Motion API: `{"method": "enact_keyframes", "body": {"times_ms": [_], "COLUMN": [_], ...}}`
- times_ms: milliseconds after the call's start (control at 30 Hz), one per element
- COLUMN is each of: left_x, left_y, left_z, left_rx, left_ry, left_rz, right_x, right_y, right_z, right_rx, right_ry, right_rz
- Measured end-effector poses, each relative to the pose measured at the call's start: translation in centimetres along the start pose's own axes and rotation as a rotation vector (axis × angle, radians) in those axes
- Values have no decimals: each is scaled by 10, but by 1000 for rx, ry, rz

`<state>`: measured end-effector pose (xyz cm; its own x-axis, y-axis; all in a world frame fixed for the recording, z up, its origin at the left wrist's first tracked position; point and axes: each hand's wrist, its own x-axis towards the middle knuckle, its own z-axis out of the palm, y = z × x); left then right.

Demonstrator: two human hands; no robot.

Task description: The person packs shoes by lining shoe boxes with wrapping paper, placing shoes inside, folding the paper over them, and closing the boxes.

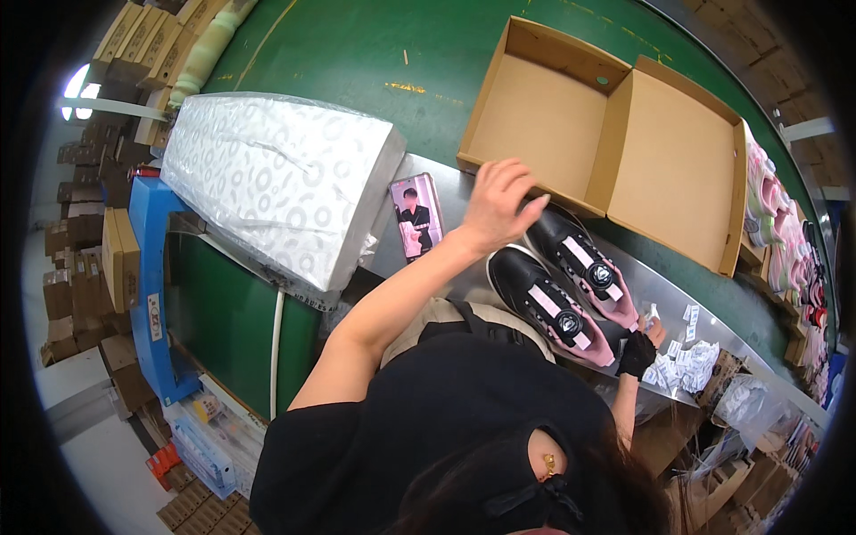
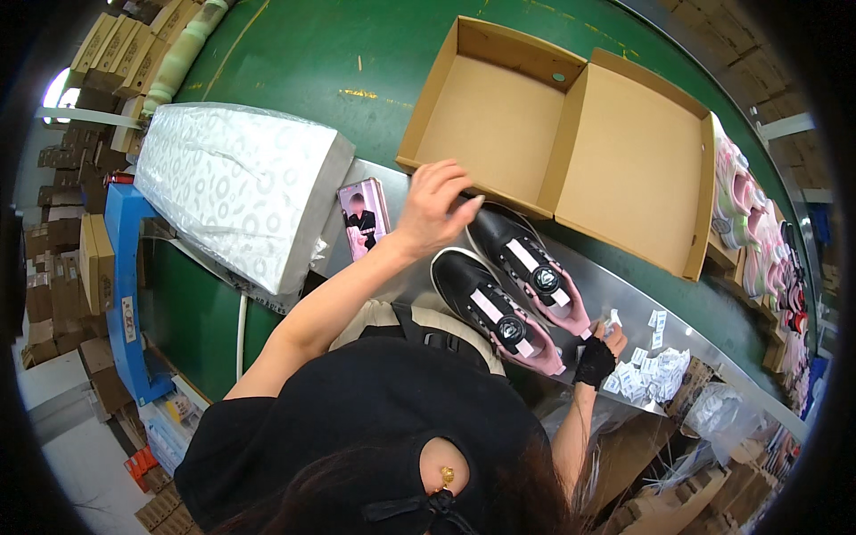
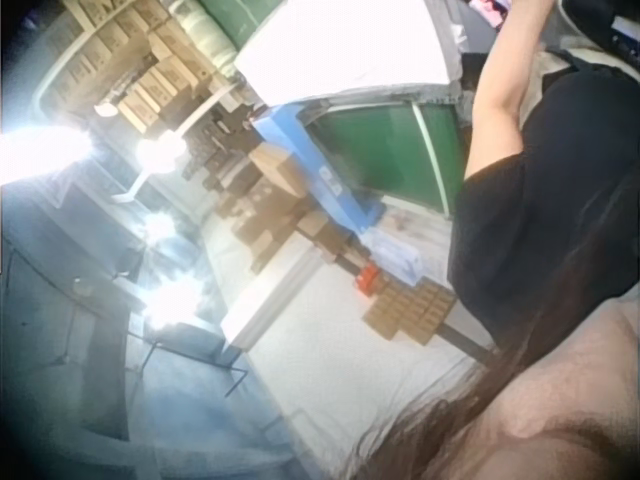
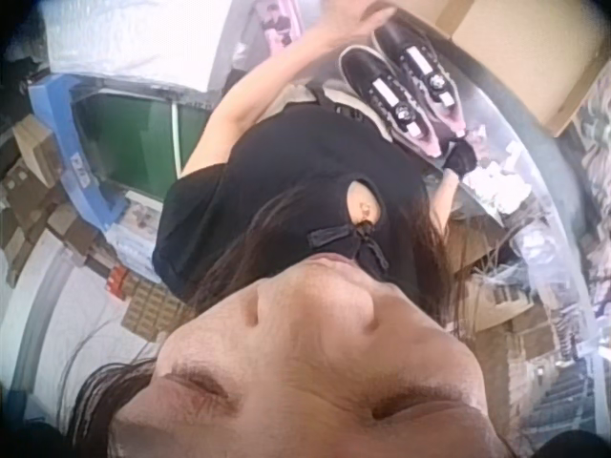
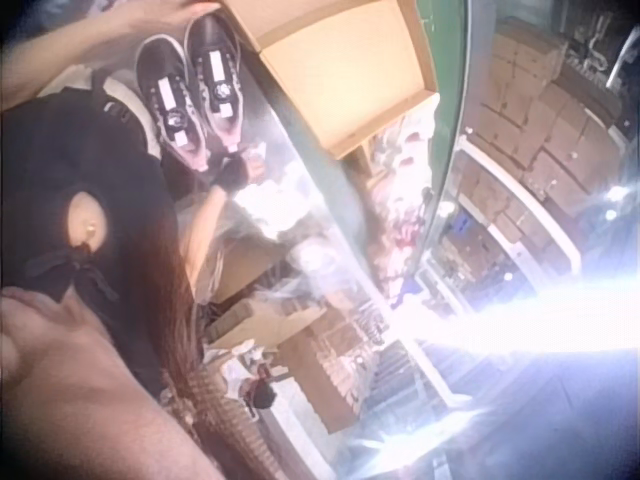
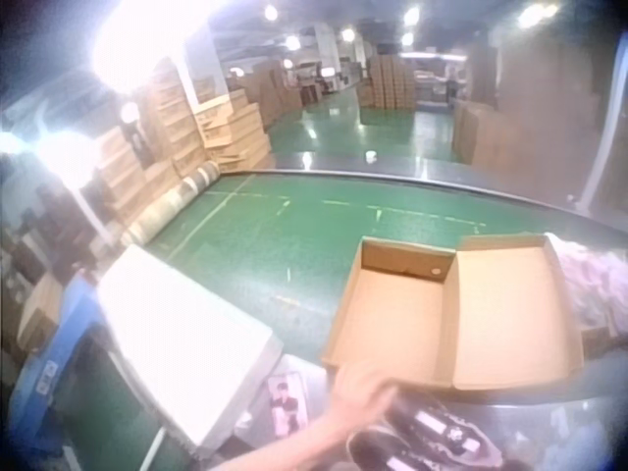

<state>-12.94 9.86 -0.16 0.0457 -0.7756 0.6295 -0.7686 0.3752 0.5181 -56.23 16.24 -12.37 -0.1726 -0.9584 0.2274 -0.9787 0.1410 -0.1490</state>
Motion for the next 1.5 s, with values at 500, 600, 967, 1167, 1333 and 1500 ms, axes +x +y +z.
{"method": "enact_keyframes", "body": {"times_ms": [500,600,967,1167,1333,1500], "left_x": [-122,-115,-66,80,146,186], "left_y": [-165,-165,-168,-25,5,60], "left_z": [-254,-248,-358,-367,-283,-129], "left_rx": [754,675,938,341,345,-481], "left_ry": [-222,-216,309,581,-169,-249], "left_rz": [-861,-877,-639,-405,431,109], "right_x": [86,105,91,94,85,109], "right_y": [-192,-245,-270,-280,-349,-370], "right_z": [-146,-164,-158,-168,-222,-219], "right_rx": [707,478,1066,1112,1130,1334], "right_ry": [182,-84,-667,-774,-692,-259], "right_rz": [-271,-333,-197,-287,-671,-556]}}
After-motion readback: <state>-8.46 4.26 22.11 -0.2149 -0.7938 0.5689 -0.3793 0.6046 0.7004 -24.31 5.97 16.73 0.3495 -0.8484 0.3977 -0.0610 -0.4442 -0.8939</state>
